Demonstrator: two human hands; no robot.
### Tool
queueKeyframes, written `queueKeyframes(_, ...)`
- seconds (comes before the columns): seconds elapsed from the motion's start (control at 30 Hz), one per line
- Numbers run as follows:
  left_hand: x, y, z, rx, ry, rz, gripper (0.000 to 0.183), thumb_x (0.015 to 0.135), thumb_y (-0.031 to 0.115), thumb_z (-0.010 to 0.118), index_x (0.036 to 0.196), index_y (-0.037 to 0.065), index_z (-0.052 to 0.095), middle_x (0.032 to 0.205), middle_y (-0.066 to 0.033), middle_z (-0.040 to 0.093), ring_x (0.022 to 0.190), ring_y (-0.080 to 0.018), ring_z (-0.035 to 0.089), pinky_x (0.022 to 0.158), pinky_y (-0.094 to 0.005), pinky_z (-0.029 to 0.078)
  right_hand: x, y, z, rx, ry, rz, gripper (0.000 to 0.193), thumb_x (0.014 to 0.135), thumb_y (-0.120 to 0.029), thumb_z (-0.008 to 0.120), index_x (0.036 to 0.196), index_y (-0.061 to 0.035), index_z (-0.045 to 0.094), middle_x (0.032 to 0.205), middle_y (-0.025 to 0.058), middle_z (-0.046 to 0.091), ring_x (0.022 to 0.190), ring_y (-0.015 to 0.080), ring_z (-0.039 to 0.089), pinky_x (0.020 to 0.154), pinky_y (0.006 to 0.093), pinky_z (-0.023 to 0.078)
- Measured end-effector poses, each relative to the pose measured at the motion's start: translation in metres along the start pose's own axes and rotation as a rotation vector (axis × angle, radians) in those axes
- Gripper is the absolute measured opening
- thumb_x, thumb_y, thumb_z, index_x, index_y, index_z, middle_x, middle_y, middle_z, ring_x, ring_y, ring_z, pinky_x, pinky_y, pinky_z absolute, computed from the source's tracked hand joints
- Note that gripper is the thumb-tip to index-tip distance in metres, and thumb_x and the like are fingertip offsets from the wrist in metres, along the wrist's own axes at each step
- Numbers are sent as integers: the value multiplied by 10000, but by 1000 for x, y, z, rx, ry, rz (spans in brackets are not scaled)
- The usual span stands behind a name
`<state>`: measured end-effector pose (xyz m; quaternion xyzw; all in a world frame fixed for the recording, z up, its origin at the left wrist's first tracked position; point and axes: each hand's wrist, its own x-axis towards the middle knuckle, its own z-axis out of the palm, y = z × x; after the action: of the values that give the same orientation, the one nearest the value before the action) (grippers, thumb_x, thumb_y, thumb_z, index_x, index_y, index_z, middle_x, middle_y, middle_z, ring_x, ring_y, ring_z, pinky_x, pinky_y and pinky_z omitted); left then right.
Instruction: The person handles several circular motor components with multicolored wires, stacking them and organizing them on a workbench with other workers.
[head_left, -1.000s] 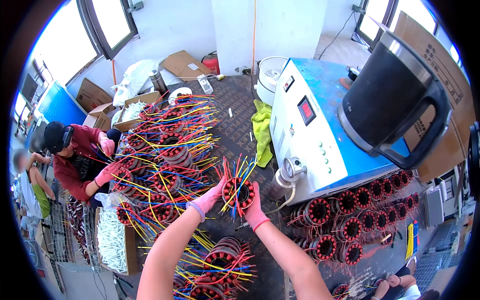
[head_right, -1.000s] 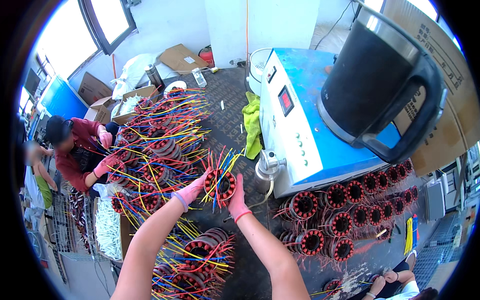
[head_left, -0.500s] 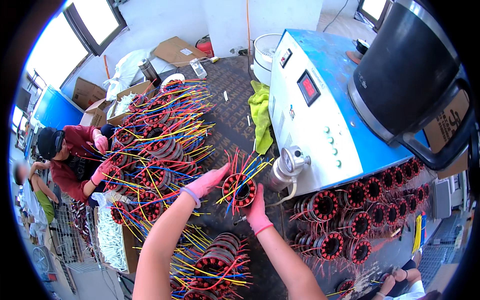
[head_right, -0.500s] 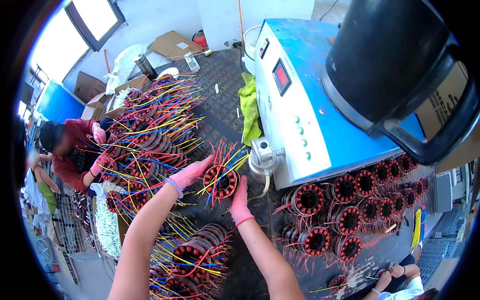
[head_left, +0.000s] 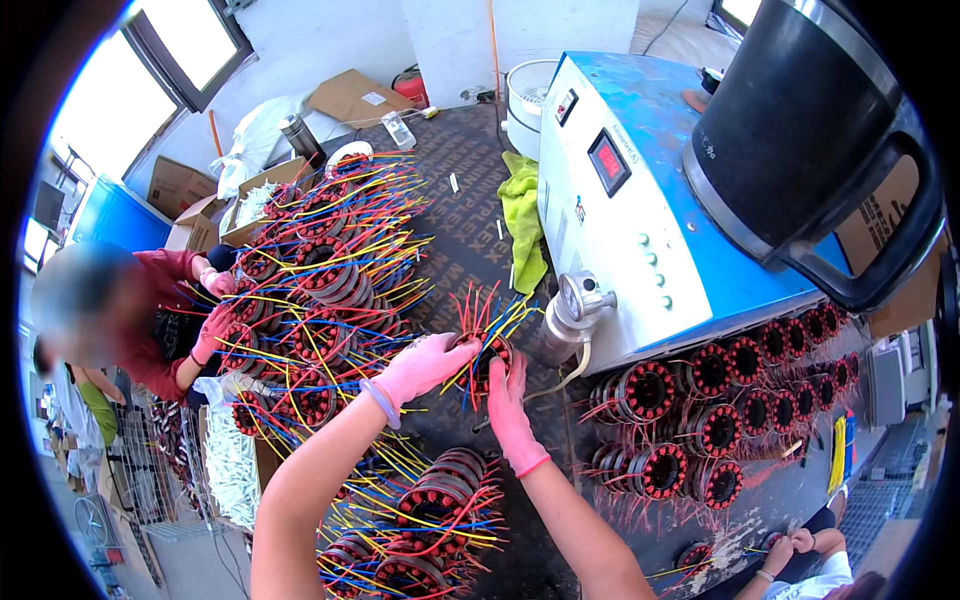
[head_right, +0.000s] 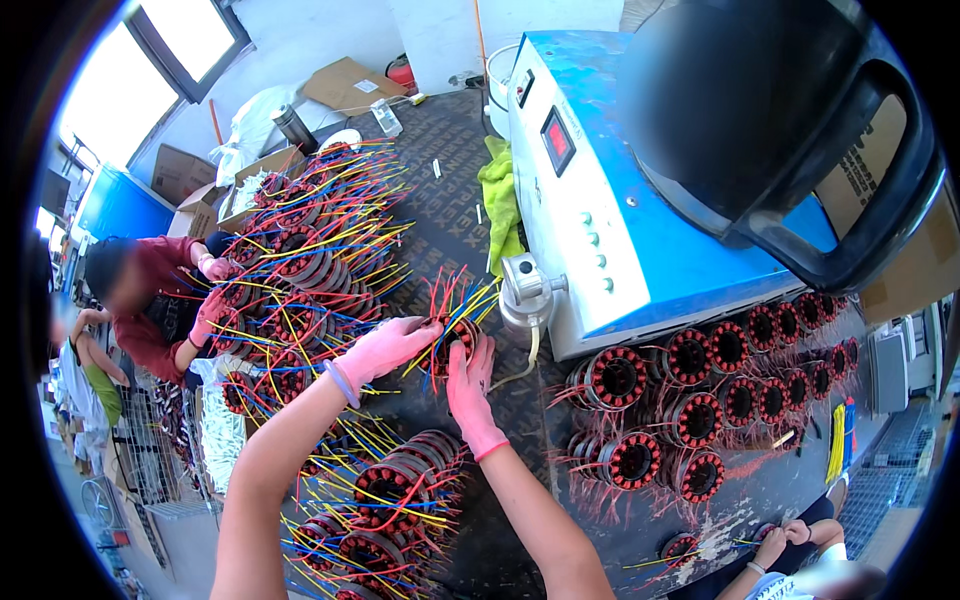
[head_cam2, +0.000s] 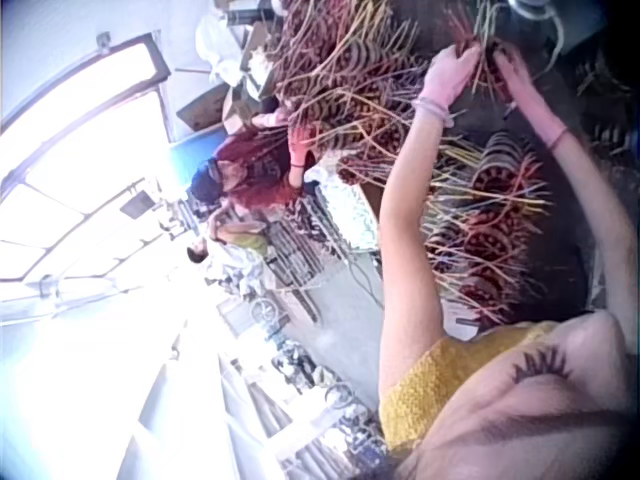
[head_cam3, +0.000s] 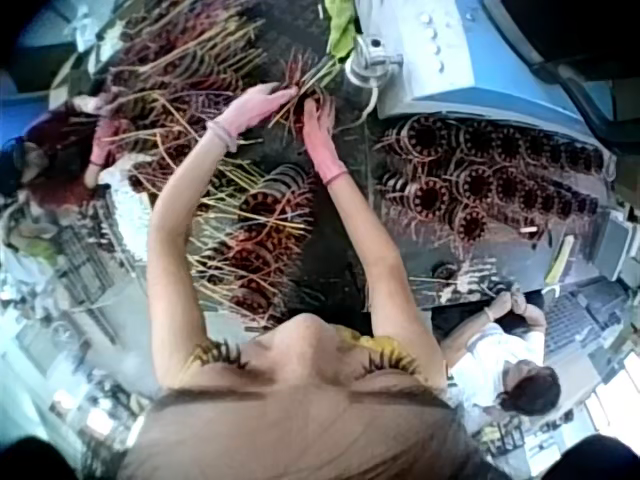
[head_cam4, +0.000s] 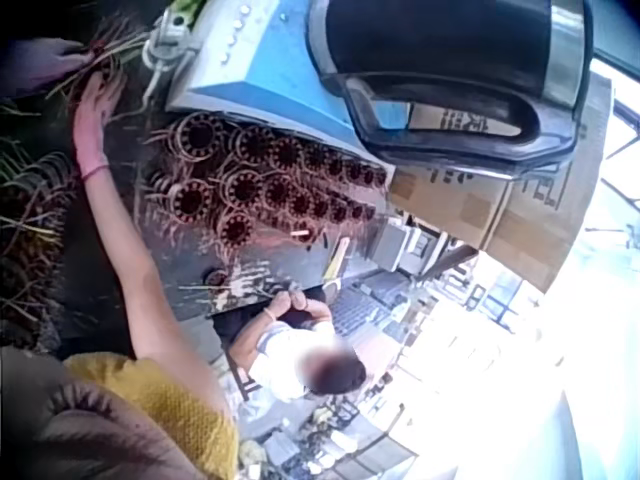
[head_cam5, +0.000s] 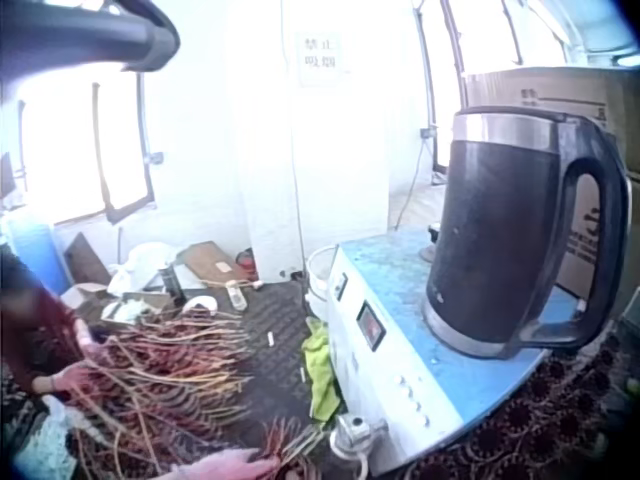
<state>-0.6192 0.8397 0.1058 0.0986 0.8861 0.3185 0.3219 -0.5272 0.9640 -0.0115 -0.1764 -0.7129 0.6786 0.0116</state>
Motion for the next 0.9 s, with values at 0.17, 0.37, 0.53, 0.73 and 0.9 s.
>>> queueKeyframes(0.17, 5, 11, -1, 81, 62, 7, 554, 943, 500, 413, 1126, 27, 638, 1030, -228, 661, 1014, -391, 607, 861, -429, 461, 10, -16, 3, 42, 123, -119, 626, 957, -516, 429, 1263, 30, 393, 1258, 260, 408, 1184, 414, 404, 1003, 477, 314)
queueKeyframes(0.37, 18, -11, 6, 185, 204, 134, 453, 952, 412, 382, 1101, 97, 672, 1065, -163, 669, 1011, -340, 619, 865, -439, 476, -3, -11, 16, -252, 158, -98, 691, 955, -430, 486, 1331, 115, 290, 1314, 355, 362, 1228, 489, 374, 1044, 498, 322)
queueKeyframes(0.53, 17, 8, 9, 225, 229, 251, 400, 942, 337, 414, 1138, 97, 667, 1032, -155, 680, 957, -326, 643, 838, -422, 500, -11, 3, 17, -270, 274, -125, 620, 958, -274, 514, 1353, 115, 236, 1364, 390, 270, 1278, 518, 292, 1060, 523, 309)
queueKeyframes(0.73, 18, 5, 7, 261, 183, 165, 419, 952, 373, 413, 1149, 100, 662, 1034, -166, 676, 969, -336, 637, 838, -431, 497, -12, -5, 11, -386, 194, -180, 479, 967, -224, 487, 1318, 56, 318, 1362, 369, 302, 1253, 512, 336, 1054, 521, 313)
queueKeyframes(0.9, 24, -10, 10, 257, 313, 503, 388, 952, 316, 457, 1158, 44, 641, 1075, -173, 666, 1000, -354, 621, 869, -436, 487, -5, -3, 8, -469, 338, -285, 640, 977, -342, 477, 1402, 76, 241, 1397, 308, 316, 1261, 452, 357, 1060, 461, 312)
